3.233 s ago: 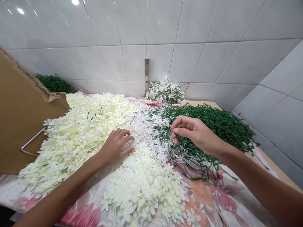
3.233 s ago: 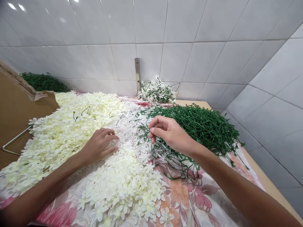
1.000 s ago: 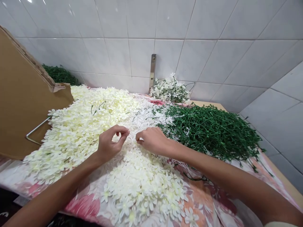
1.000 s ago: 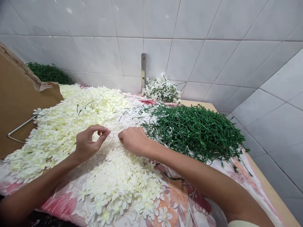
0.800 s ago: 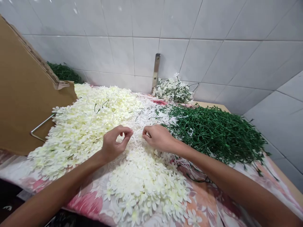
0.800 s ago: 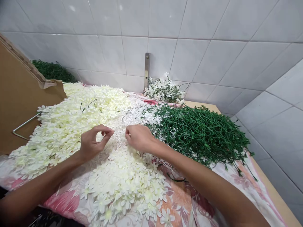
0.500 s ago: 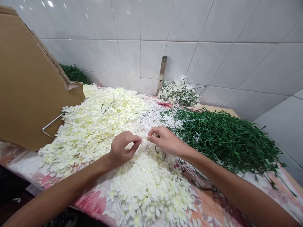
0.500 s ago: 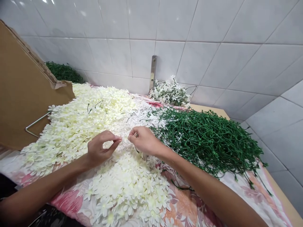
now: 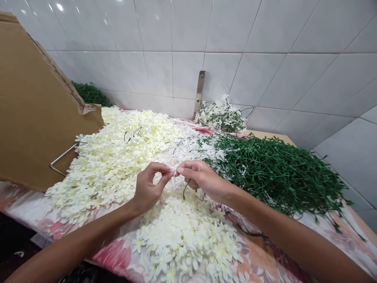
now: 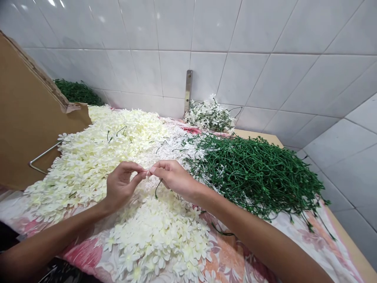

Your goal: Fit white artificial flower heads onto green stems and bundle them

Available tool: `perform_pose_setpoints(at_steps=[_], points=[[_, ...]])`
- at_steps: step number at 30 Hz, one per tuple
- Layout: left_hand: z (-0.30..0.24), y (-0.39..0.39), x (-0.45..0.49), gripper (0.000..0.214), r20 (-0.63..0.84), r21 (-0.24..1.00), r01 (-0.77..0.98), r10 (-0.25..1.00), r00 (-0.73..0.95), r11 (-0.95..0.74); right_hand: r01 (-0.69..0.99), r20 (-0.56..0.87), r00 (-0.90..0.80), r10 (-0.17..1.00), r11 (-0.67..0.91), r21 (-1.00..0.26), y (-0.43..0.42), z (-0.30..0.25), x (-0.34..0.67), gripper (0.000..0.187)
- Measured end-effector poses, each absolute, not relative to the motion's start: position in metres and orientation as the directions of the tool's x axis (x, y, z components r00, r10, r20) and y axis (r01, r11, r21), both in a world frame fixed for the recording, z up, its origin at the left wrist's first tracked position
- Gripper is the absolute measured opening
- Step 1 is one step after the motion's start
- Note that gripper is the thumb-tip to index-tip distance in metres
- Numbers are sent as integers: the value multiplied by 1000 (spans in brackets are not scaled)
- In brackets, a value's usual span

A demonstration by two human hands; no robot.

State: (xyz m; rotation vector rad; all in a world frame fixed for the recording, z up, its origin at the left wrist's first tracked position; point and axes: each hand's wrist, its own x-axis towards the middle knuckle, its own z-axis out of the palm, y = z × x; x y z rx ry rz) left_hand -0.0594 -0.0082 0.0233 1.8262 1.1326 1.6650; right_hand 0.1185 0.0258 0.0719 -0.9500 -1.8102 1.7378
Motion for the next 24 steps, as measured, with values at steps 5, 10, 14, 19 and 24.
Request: perform_pose_setpoints(at_steps=[5, 10, 14, 19, 24], points=[[34, -7, -58, 18, 340, 940, 57, 940, -41, -337, 130, -53, -674, 737, 47, -990, 20, 71, 120, 25], [34, -7, -58, 26, 200, 974, -102, 979, -45, -203, 307, 66, -531, 845, 264, -914, 11, 72, 116, 24], [37, -7, -59, 27, 177, 970, -157, 983, -57, -184, 418, 197, -494, 847, 429, -801, 11, 70, 115, 27], [42, -10, -62, 17, 282, 957, -57, 958, -55, -285, 484, 268, -529, 805, 545, -684, 12, 67, 116, 24], [38, -15, -62, 10, 477, 874, 125, 878, -36, -470, 515, 303, -546, 781, 598, -615, 11, 65, 116, 22]])
